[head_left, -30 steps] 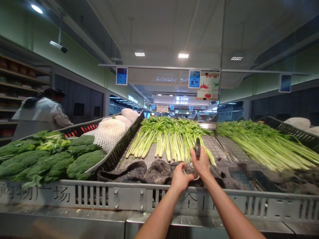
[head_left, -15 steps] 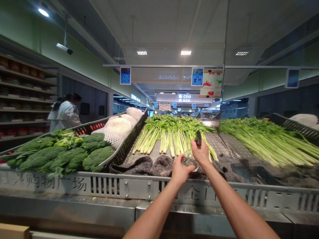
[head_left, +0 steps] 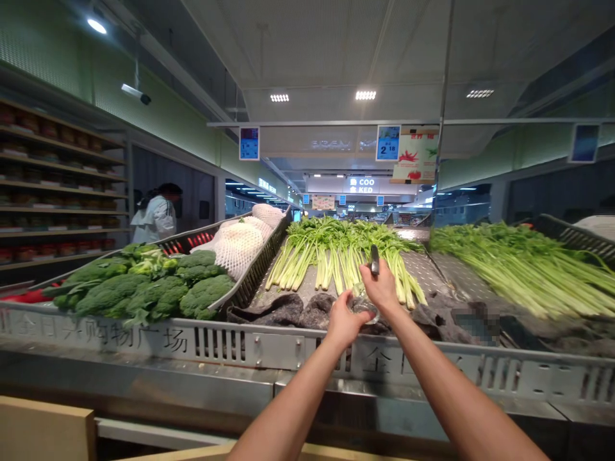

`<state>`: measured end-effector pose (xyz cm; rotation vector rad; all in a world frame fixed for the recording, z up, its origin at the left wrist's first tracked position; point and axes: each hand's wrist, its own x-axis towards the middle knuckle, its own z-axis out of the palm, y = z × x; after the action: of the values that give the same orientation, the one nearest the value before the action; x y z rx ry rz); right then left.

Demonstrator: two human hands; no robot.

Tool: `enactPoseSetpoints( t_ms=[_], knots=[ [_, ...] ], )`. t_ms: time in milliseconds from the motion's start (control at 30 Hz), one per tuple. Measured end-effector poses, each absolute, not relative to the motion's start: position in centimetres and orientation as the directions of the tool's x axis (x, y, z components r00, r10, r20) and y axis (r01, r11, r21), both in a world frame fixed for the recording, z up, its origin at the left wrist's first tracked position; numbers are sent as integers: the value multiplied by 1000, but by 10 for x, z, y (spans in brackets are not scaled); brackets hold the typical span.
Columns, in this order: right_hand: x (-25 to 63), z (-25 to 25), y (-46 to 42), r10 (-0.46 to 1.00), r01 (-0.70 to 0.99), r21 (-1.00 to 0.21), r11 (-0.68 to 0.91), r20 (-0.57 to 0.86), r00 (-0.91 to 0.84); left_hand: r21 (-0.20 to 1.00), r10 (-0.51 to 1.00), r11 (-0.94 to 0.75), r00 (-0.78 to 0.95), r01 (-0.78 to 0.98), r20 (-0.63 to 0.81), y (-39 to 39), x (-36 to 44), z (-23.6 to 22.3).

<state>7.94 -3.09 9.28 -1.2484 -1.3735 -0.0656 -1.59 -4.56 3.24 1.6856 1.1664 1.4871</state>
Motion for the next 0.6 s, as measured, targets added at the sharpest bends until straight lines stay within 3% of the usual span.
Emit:
enactPoseSetpoints(
  t_ms=[233, 600],
  knots=[
    [66, 97, -26, 651, 706, -615, 349, 702, 289, 890, 899, -413, -74, 191, 433, -49, -27, 34],
    [51, 98, -31, 656, 722, -572, 389, 722, 219, 907, 907, -403, -80, 126, 414, -56, -38, 36]
  ],
)
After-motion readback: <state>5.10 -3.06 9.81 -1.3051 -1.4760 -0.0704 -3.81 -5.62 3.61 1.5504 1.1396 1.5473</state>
